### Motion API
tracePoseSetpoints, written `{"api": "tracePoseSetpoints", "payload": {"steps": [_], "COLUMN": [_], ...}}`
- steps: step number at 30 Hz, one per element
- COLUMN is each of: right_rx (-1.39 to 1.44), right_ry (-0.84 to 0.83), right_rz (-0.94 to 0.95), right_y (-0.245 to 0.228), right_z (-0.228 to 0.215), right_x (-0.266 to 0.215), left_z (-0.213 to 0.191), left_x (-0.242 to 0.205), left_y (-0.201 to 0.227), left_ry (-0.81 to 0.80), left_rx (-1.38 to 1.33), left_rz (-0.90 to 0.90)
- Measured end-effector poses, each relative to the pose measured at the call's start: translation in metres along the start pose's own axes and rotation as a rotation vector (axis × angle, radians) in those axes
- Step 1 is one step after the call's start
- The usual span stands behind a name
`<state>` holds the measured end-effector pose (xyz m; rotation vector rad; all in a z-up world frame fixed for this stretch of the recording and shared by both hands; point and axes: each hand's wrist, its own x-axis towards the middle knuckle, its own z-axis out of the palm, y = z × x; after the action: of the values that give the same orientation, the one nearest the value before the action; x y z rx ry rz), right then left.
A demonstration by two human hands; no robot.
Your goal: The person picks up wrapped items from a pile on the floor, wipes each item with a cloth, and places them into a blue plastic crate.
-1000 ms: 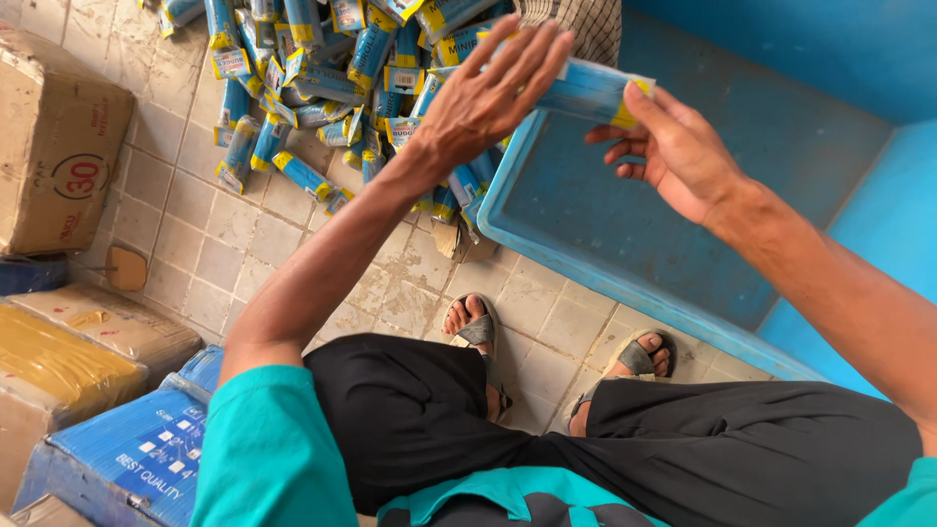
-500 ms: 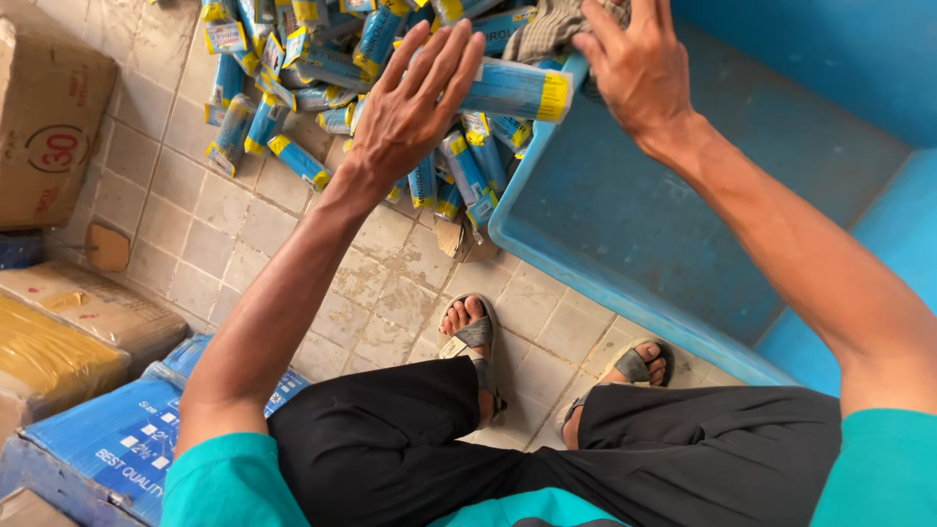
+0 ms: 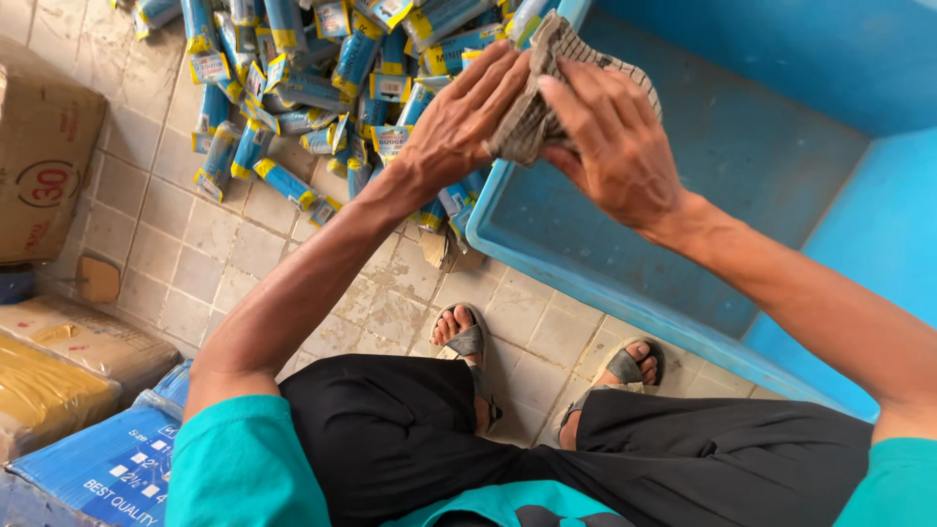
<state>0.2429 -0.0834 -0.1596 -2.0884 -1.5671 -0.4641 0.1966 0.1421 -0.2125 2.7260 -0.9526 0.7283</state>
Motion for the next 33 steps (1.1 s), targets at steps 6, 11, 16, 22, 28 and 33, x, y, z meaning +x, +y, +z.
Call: {"api": "tracePoseSetpoints", "payload": {"steps": [6,11,16,22,28,33], "right_rx": [-0.489,-0.395,-0.528,-0.512,-0.357,-0.33], "right_ry": [-0.09,0.017,-0.146,-0.001,-0.041,-0.013], "right_rz": [-0.181,-0.098,-0.205,-0.144,-0.137,-0.174], "right_y": [0.041,0.022,0.034,0.012,0.035,0.015], "right_z": [0.001,-0.029,-0.013,-0.029,-0.033,-0.023], "right_x": [-0.047,-0.017,-0.029,-0.021,-0.031,-0.028], "left_z": [-0.025,-0.012,-0.012,-0.02,-0.045,-0.024], "left_x": [0.018,0.019,0.017,0.023,0.029,0.03], "left_y": [0.004,-0.007,-0.008,0.004,0.002,0.007], "left_ry": [-0.025,0.01,-0.069,0.045,0.055,0.024], "left_rx": [0.351,0.319,0.321,0.316,0.301,0.267], "left_rz": [0.134,0.069,0.074,0.092,0.084,0.119]}}
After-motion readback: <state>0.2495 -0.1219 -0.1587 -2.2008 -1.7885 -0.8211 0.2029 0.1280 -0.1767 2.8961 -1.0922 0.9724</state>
